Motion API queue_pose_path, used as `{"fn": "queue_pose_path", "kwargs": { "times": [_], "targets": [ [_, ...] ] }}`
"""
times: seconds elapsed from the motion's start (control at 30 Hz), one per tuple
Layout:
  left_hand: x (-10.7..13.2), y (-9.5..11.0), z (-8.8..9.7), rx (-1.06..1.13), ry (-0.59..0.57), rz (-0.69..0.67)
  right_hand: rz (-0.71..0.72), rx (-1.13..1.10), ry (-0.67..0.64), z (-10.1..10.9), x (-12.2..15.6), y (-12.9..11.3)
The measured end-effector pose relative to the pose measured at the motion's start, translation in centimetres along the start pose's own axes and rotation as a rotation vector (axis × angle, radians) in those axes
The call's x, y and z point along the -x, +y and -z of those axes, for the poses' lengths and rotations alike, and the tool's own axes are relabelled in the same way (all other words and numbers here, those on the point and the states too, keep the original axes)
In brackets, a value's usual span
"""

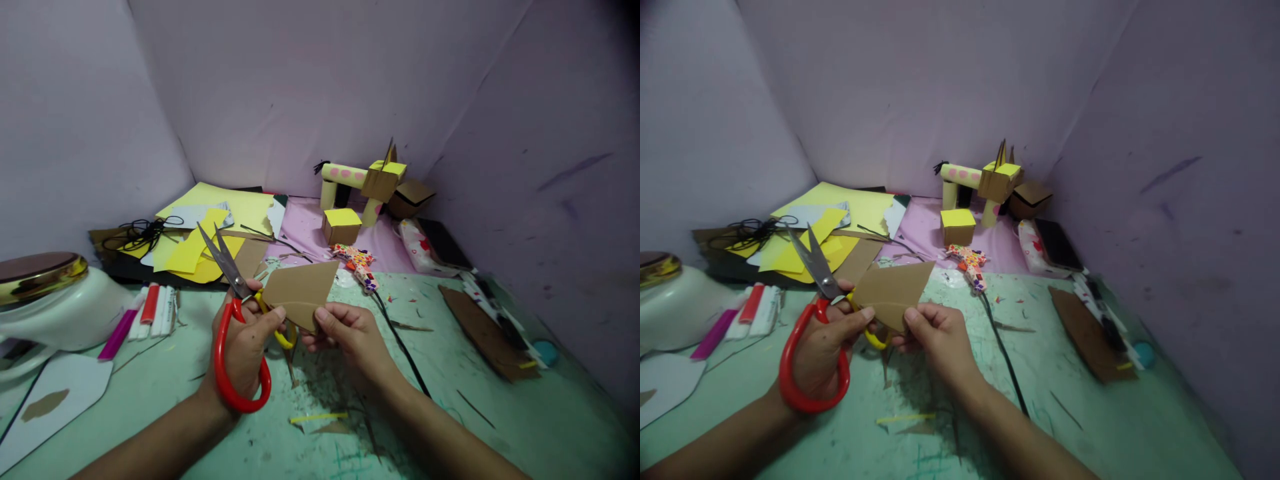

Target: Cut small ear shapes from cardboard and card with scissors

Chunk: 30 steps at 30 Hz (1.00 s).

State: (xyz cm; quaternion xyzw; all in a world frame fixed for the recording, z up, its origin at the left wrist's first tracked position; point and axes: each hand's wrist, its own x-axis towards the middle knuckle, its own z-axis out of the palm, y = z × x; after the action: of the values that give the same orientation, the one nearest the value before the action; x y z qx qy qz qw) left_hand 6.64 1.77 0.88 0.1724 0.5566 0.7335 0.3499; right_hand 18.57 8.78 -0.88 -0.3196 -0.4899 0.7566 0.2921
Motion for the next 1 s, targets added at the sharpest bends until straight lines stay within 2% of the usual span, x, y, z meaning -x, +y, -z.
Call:
{"fn": "queue_pose_path", "kwargs": {
  "times": [0.13,0.77,1.0],
  "targets": [
    [-0.15,0.11,-0.09,0.031,-0.008,0.016,0.014,0.018,0.022,0.04,0.09,-0.15],
    [-0.64,-0.21,0.44,-0.095,0.009,-0.165,-0.013,-0.001,0.013,0.08,0.22,-0.15],
    [-0.78,-0.68,0.85,-0.102,0.021,-0.175,-0.013,-0.006,-0.005,0.04,0.29,-0.18]
  ]
}}
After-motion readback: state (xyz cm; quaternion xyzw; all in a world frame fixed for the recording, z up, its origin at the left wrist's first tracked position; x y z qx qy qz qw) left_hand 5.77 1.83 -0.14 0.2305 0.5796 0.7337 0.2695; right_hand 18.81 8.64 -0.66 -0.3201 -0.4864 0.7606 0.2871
